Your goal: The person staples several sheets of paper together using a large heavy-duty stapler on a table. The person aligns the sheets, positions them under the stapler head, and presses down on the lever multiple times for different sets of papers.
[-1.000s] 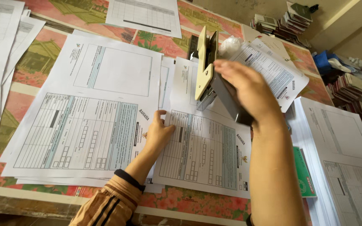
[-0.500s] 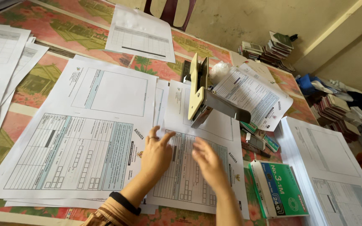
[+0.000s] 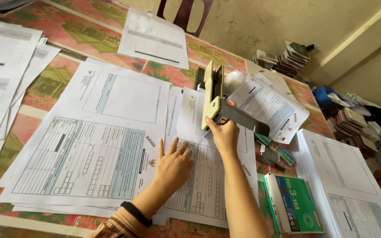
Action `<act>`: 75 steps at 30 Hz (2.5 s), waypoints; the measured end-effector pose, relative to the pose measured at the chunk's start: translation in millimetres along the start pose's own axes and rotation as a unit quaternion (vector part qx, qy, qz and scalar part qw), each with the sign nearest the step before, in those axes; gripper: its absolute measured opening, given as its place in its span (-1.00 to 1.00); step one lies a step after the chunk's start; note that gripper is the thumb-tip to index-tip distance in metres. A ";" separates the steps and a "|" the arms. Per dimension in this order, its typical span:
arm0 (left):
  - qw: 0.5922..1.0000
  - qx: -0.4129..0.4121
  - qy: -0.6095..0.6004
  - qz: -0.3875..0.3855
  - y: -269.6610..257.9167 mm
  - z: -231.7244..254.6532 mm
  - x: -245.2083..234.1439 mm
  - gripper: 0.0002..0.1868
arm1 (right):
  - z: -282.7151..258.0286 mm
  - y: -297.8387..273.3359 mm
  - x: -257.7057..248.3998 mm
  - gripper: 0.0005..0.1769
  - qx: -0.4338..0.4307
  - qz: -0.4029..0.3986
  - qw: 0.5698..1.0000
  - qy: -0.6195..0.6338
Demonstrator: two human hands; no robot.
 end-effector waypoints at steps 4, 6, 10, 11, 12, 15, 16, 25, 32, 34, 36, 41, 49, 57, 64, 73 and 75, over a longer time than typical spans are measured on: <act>0.995 -0.026 0.022 -0.098 -17.4 15.2 -23.9 -0.65 | -2.4 -19.5 -0.1 -0.16 -0.046 0.024 0.997 0.052; 0.996 0.005 0.047 -0.080 -32.4 21.3 -21.6 -0.62 | -16.6 -36.2 -6.9 -0.20 -0.069 0.012 0.995 0.073; 0.992 0.026 0.043 -0.120 -68.6 25.5 -15.0 -0.68 | -35.6 -72.5 -26.4 -0.27 -0.076 -0.002 0.997 0.021; 0.996 0.051 0.046 -0.055 -75.2 24.1 -9.7 -0.68 | -39.1 -77.1 -31.3 -0.25 -0.105 -0.009 0.994 -0.025; 0.996 0.076 0.049 0.010 -82.2 22.9 -4.9 -0.66 | -42.8 -81.9 -36.3 -0.23 -0.133 -0.016 0.988 -0.071; 0.992 0.047 0.043 -0.113 -73.8 25.2 -8.8 -0.69 | -30.6 -69.3 -68.1 -0.16 -0.024 -0.191 0.979 -0.062; 0.991 0.049 0.045 -0.113 -74.1 22.8 -8.8 -0.69 | 5.0 -45.3 -70.3 -0.16 -0.024 -0.188 0.980 -0.060; 0.990 0.055 0.048 -0.118 -73.9 24.1 -3.1 -0.68 | 51.3 114.0 15.7 -0.46 0.028 -0.198 0.969 -0.145; 0.994 0.089 0.059 -0.008 -75.6 23.5 0.1 -0.75 | 100.1 128.7 49.6 -0.48 -0.045 -0.232 0.939 -0.249; 0.994 0.084 0.057 -0.051 -74.9 23.1 0.3 -0.71 | 85.4 125.5 41.8 -0.32 -0.040 -0.265 0.934 -0.237; 0.994 0.093 0.062 -0.007 -75.9 25.0 0.5 -0.77 | 56.3 112.2 25.2 -0.18 0.059 -0.396 0.864 -0.305; 0.993 0.097 0.068 -0.013 -75.8 25.0 8.1 -0.75 | 89.4 134.1 39.6 -0.69 -0.086 -0.211 0.917 -0.326; 0.991 0.106 0.074 0.038 -76.5 23.4 10.0 -0.75 | 25.5 119.5 29.7 -0.40 0.116 -0.310 0.841 -0.429; 0.991 0.098 0.088 -0.006 -76.7 27.7 -1.8 -0.77 | 58.4 112.3 5.8 -0.15 0.026 -0.613 0.710 -0.345; 0.984 0.111 0.093 0.103 -78.2 28.2 -2.0 -0.82 | 62.9 107.6 18.9 -0.43 0.073 -0.580 0.762 -0.278; 0.986 0.120 0.105 0.048 -79.0 30.3 -6.9 -0.76 | 89.0 127.2 15.9 -0.03 0.062 -0.238 0.922 -0.297; 0.991 0.085 0.103 -0.024 -78.2 27.0 -5.5 -0.58 | 93.6 119.3 11.7 -0.24 0.006 -0.222 0.956 -0.193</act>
Point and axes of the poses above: each hand's wrist, its own y-axis towards the middle knuckle, its own x-axis out of the palm, z = x × y, the point moved 2 cm from there along y, towards the middle knuckle, and after that the axes turned 2 degrees about -z, right-handed, at the moved point
